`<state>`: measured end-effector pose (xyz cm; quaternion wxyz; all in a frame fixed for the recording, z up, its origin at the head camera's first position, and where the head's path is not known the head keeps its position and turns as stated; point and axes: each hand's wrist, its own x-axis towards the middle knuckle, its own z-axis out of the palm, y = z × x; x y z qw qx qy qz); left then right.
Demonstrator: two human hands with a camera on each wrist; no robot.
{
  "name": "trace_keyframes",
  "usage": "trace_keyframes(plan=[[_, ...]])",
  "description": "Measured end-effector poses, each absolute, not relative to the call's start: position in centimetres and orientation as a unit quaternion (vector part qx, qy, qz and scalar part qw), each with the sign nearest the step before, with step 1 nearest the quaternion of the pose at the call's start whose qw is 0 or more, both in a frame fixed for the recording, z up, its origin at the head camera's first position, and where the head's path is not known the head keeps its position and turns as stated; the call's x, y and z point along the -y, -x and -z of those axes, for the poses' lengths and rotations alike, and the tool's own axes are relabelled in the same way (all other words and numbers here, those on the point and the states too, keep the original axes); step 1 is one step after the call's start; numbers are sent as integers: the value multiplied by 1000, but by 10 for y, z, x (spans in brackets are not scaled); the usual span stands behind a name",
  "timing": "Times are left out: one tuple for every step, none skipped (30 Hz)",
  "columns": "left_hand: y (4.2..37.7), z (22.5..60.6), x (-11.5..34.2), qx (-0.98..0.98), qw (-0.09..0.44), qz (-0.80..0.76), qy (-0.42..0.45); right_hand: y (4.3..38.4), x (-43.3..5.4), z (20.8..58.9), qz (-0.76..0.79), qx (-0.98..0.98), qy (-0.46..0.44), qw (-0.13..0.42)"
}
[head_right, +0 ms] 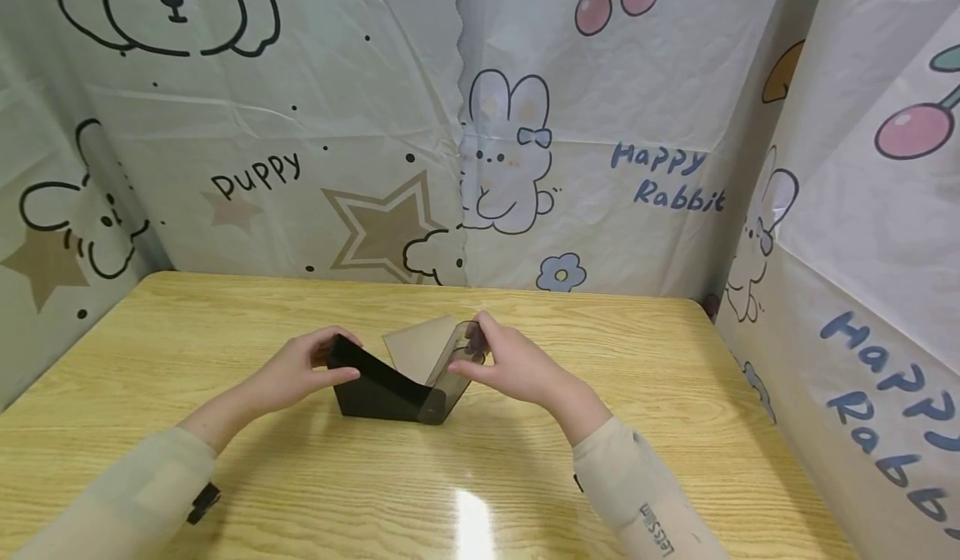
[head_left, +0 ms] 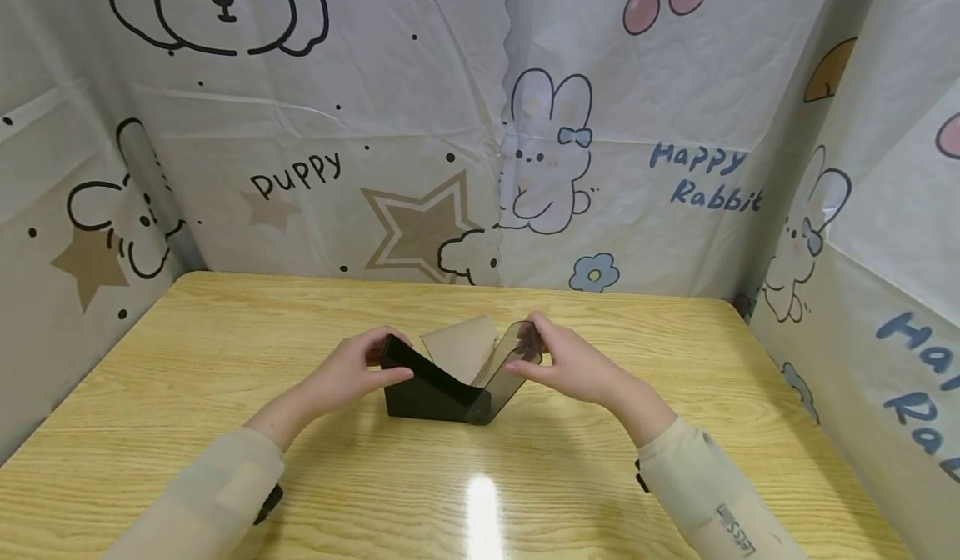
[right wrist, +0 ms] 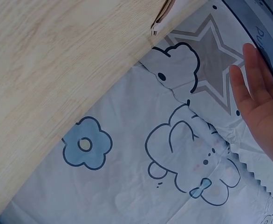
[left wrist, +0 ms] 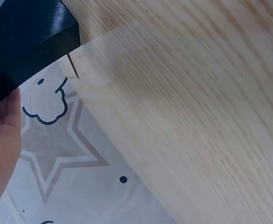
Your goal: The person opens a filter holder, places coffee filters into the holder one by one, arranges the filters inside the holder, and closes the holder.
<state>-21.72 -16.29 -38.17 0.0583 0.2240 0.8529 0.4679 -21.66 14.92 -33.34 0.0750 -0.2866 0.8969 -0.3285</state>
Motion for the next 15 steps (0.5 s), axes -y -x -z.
trace_keyframes(plan=[[217, 381, 163, -854, 58, -467, -223, 217, -150, 334, 328, -897, 286, 75], [217, 381, 163, -855, 57, -465, -222, 217, -150, 334, 328, -897, 286, 75], [217, 381, 163, -855, 57, -465, -221, 217, -150, 334, 328, -898, 285, 74], [217, 380, 163, -856, 57, -464, -221, 217, -151, 334, 328, -898, 284, 73], [217, 380, 163, -856, 57, -463, -222, 217, -151, 334, 327, -899, 282, 72], [217, 380, 163, -856, 58, -462, -223, 217, -152, 335, 326, -900, 281, 70], [218, 380, 163, -856, 59, -462, -224, 217, -153, 335, 326, -901, 279, 69], [218, 379, 163, -856, 59, -463, -225, 217, -154, 335, 325, -901, 278, 68], [218, 379, 163, -856, 60, -462, -226, 217, -154, 336, 326, -902, 276, 67], [218, 379, 163, -856, 60, -461, -226, 217, -155, 336, 326, -902, 276, 66], [219, 379, 163, -855, 60, -462, -226, 217, -156, 337, 327, -902, 276, 66], [219, 379, 163, -855, 61, -463, -225, 218, -156, 337, 327, -901, 277, 66], [219, 380, 164, -856, 61, -463, -224, 218, -157, 337, 329, -900, 278, 66], [219, 380, 164, -856, 60, -463, -222, 218, -157, 338, 331, -899, 279, 67], [219, 380, 165, -856, 60, -463, -220, 219, -157, 338, 333, -898, 281, 69]])
